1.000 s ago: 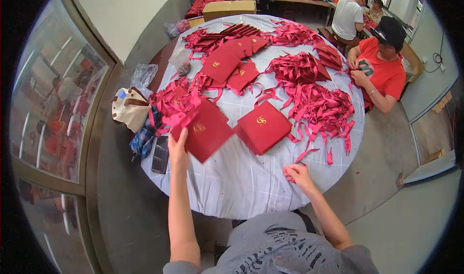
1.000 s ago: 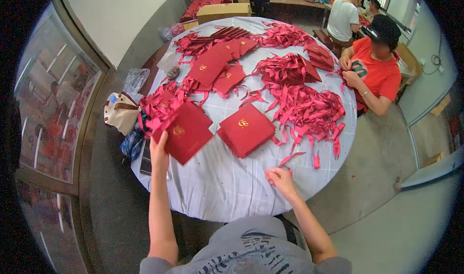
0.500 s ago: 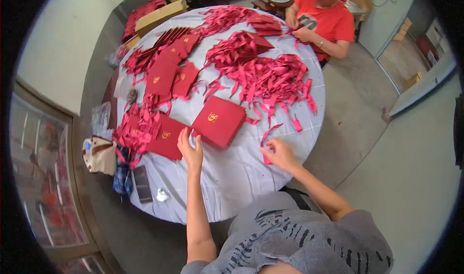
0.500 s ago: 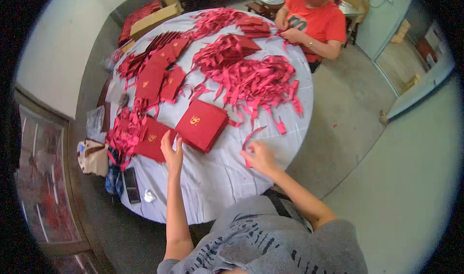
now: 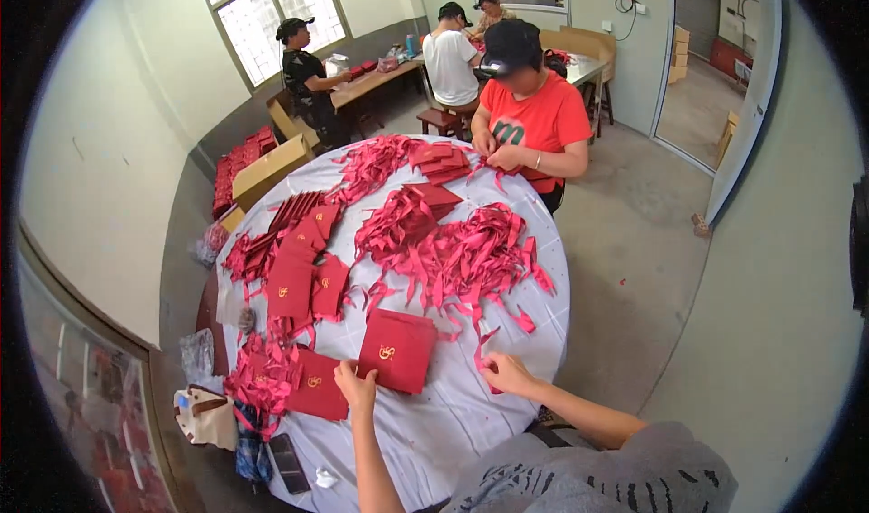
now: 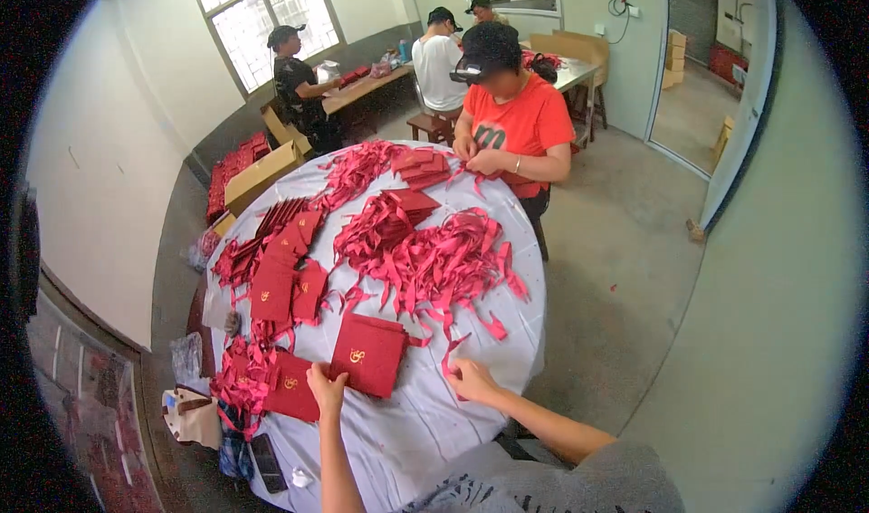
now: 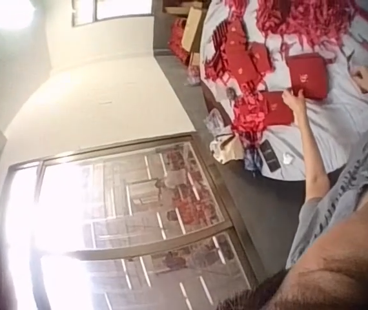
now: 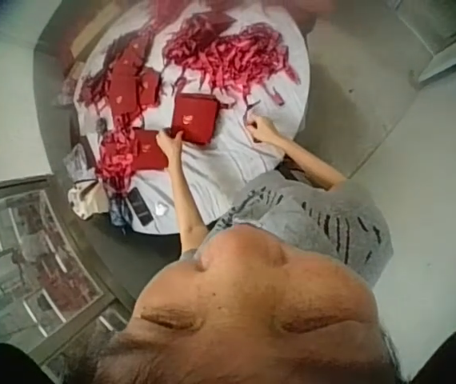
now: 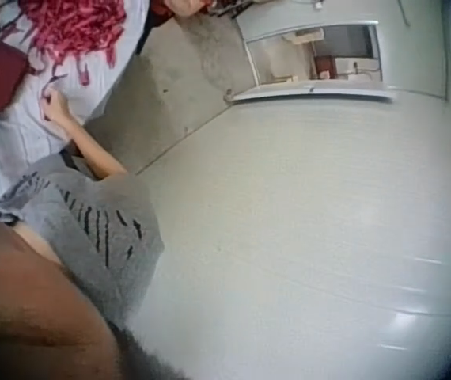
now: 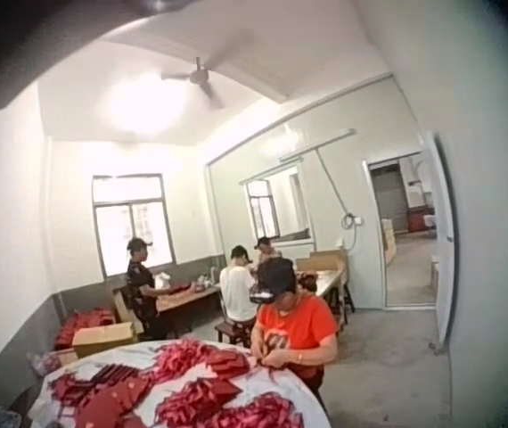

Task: The person assembles gift bags by attaching ribbon handles to them by hand at a table.

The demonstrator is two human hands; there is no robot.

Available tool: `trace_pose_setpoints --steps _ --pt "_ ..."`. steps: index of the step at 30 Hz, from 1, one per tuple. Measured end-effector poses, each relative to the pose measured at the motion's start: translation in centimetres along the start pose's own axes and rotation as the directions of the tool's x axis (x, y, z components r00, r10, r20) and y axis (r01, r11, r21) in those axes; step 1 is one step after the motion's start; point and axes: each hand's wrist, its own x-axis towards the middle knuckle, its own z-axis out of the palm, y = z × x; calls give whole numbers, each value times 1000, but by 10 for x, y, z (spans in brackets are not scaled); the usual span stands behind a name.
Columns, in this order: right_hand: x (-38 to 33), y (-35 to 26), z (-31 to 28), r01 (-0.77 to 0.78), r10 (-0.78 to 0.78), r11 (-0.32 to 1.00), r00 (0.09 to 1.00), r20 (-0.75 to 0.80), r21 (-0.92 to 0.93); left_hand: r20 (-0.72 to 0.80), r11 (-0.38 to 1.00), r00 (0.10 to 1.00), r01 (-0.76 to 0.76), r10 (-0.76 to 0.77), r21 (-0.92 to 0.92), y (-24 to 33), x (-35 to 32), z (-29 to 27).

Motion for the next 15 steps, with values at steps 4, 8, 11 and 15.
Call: trace_pose_setpoints --steps 4,8,11,15 --pt "-2 -48 -27 -55 53 938 998 15 342 12 964 1000 4 -1 -267 47 -10 -24" --pt "-6 -102 -59 115 -98 902 993 -63 415 108 957 983 -116 149 -265 99 -38 -63" --pt "-24 -150 -89 290 -255 909 955 -149 300 84 958 974 -188 211 -218 115 -73 -88" --pt "-32 -167 -100 468 -351 839 856 -380 278 89 951 947 -308 310 -32 123 -113 -90"
